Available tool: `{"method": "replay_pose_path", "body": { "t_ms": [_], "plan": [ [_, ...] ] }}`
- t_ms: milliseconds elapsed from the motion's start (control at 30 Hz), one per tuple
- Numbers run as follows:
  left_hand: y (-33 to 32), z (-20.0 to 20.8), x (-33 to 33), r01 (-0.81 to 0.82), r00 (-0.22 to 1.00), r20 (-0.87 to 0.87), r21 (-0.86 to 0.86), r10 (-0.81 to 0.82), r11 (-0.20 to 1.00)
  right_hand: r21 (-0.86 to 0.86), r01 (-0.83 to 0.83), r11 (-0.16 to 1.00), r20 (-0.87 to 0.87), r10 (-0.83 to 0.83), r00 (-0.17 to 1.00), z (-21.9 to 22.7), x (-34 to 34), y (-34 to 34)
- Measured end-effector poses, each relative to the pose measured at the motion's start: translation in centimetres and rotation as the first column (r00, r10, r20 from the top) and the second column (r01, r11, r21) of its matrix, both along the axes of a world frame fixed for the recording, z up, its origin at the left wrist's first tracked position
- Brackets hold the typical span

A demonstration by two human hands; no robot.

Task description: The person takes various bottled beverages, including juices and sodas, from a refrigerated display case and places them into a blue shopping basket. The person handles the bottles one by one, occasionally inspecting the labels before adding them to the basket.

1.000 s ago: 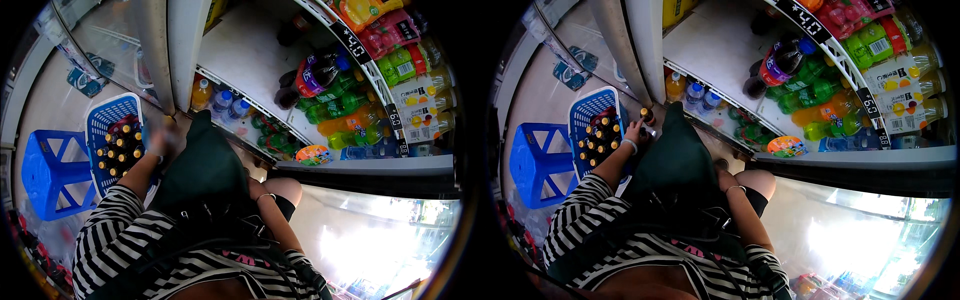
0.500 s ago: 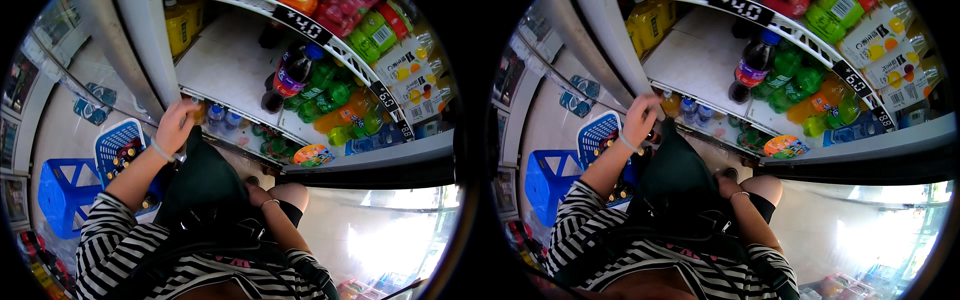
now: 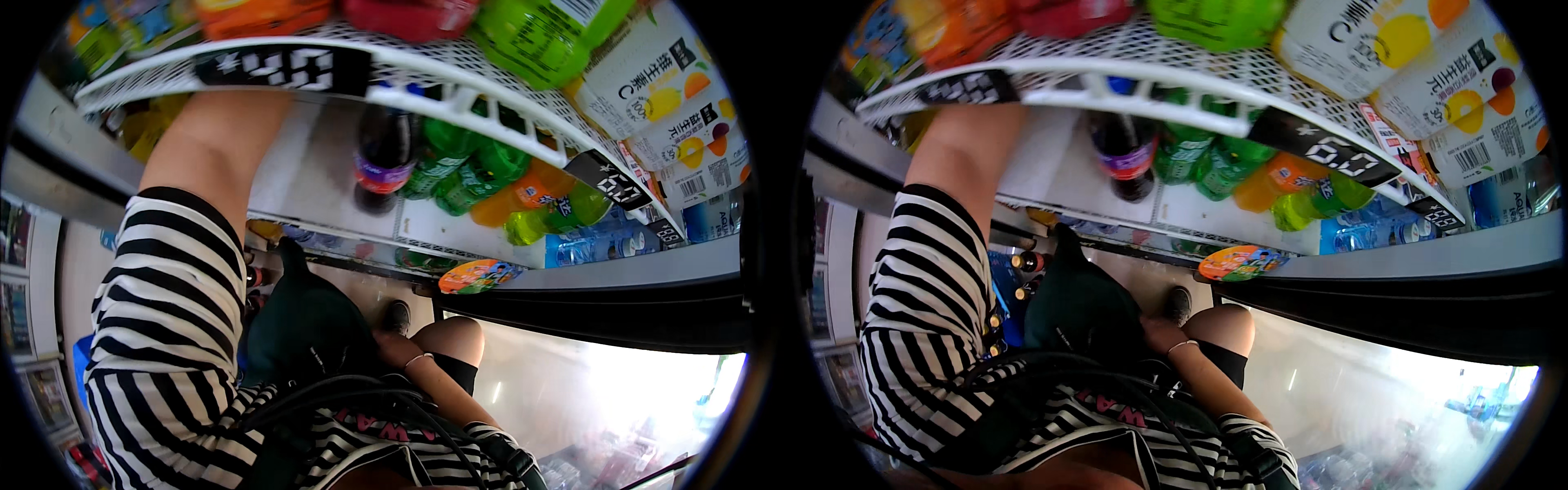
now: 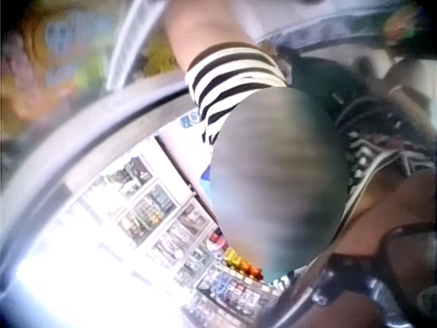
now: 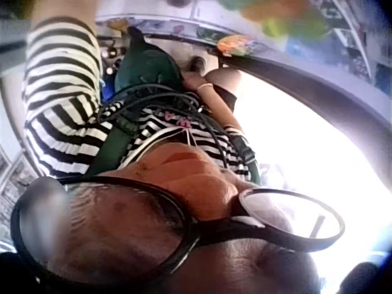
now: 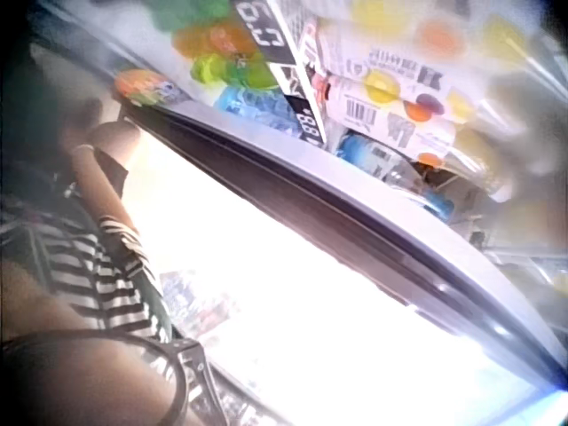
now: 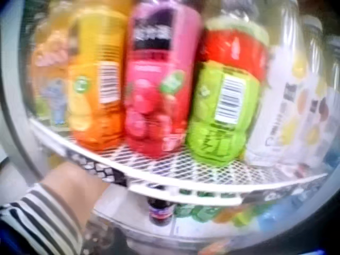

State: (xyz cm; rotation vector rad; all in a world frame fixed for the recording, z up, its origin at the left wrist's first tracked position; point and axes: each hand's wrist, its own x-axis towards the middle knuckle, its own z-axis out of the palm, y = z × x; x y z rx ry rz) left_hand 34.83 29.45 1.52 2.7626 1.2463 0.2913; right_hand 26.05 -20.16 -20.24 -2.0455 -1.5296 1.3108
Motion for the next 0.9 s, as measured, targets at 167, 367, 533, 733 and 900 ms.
{"method": "replay_pose_path", "body": {
  "t_ms": [167,367,533,733,900],
  "plan": [
    [3.3,-1.8,1.7,-0.042,0.993,-0.106,0.047,0.047,0.998,-0.059,0.017,0.998,0.003,-0.017,1.0,1.2,0.0,0.2],
    [5.3,-2.0,1.3,-0.063,0.99,-0.118,0.114,0.076,0.991,-0.04,0.08,0.996,-0.085,-0.083,0.993,3.2,0.4,0.6],
    [5.6,-1.9,0.5,-0.039,0.994,-0.094,0.175,0.056,0.984,0.053,0.13,0.99,-0.141,-0.122,0.983,2.7,0.2,0.2],
    [5.2,0.2,-1.8,0.026,1.0,0.003,0.297,-0.028,0.954,0.047,0.086,0.995,-0.044,-0.084,0.995,3.4,0.0,1.1],
    [2.3,2.4,-5.9,0.095,0.977,0.133,0.428,-0.166,0.899,-0.044,-0.002,0.999,-0.072,-0.002,0.997,4.5,0.2,1.9]
  ]
}}
